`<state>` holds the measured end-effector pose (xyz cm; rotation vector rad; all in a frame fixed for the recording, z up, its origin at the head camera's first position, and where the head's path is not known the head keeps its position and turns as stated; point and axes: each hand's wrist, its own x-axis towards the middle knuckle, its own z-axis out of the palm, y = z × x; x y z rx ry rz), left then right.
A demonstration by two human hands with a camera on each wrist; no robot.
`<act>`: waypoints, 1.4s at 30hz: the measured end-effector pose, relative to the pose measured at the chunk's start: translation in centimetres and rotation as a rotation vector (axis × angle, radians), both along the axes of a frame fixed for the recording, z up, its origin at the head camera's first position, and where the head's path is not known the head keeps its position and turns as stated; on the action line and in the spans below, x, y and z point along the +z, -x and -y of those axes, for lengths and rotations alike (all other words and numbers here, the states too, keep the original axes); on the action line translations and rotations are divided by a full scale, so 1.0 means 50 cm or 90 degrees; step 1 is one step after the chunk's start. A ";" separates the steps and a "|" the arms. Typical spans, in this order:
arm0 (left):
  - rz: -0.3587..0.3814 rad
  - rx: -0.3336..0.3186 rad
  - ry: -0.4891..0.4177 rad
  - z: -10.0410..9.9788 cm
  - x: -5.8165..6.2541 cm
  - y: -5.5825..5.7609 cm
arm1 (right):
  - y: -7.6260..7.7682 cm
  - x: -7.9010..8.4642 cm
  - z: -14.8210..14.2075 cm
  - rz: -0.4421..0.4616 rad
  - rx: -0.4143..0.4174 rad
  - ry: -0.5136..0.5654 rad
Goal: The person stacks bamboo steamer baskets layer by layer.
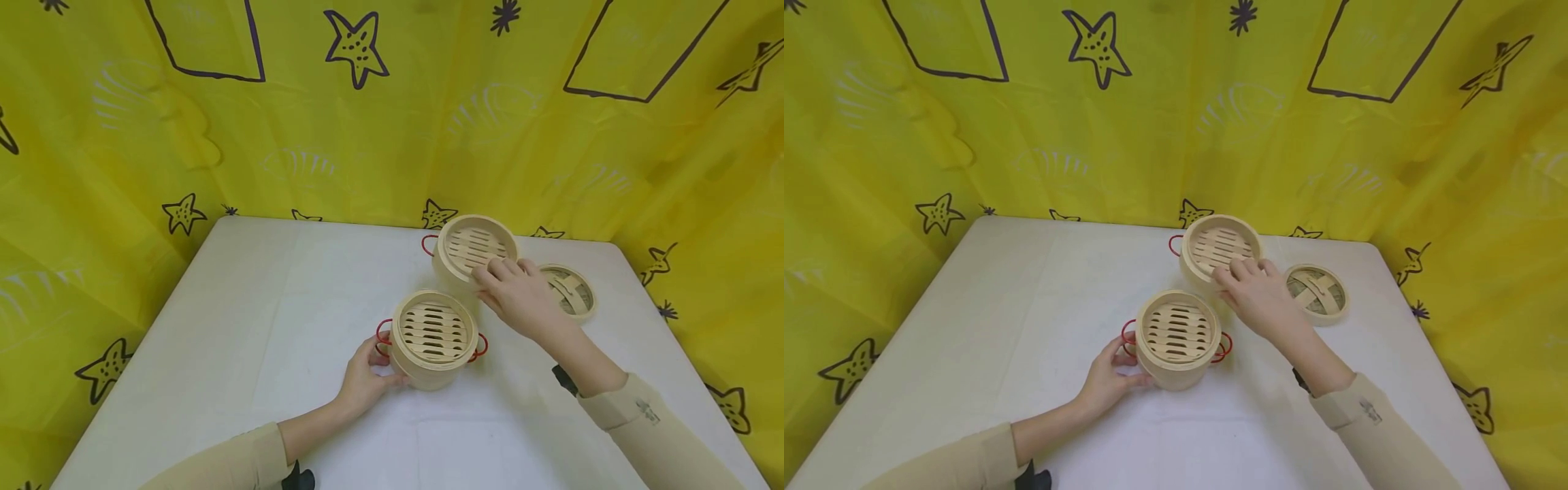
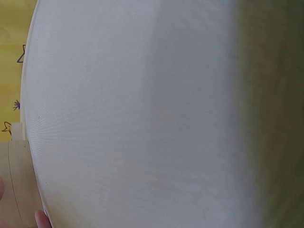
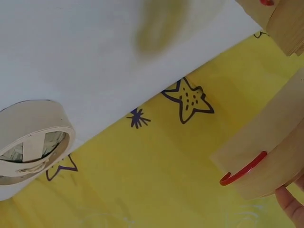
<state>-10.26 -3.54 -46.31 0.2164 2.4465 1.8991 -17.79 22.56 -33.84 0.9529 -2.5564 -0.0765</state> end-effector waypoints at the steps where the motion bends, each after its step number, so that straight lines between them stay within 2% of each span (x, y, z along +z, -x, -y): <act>1: 0.001 0.001 0.000 0.000 0.000 0.000 | -0.003 0.002 0.002 0.004 0.002 -0.002; 8: -0.004 0.000 0.006 0.001 0.000 -0.001 | -0.021 0.012 0.014 0.032 0.002 -0.012; 24: -0.009 -0.006 0.000 0.002 0.000 -0.002 | -0.057 0.020 0.035 0.036 0.026 -0.021; 29: 0.003 -0.004 0.006 0.001 0.002 -0.003 | -0.067 0.020 0.039 0.026 0.037 -0.026; 42: -0.004 -0.006 0.012 0.001 -0.002 -0.001 | -0.090 0.011 0.055 -0.001 0.089 -0.009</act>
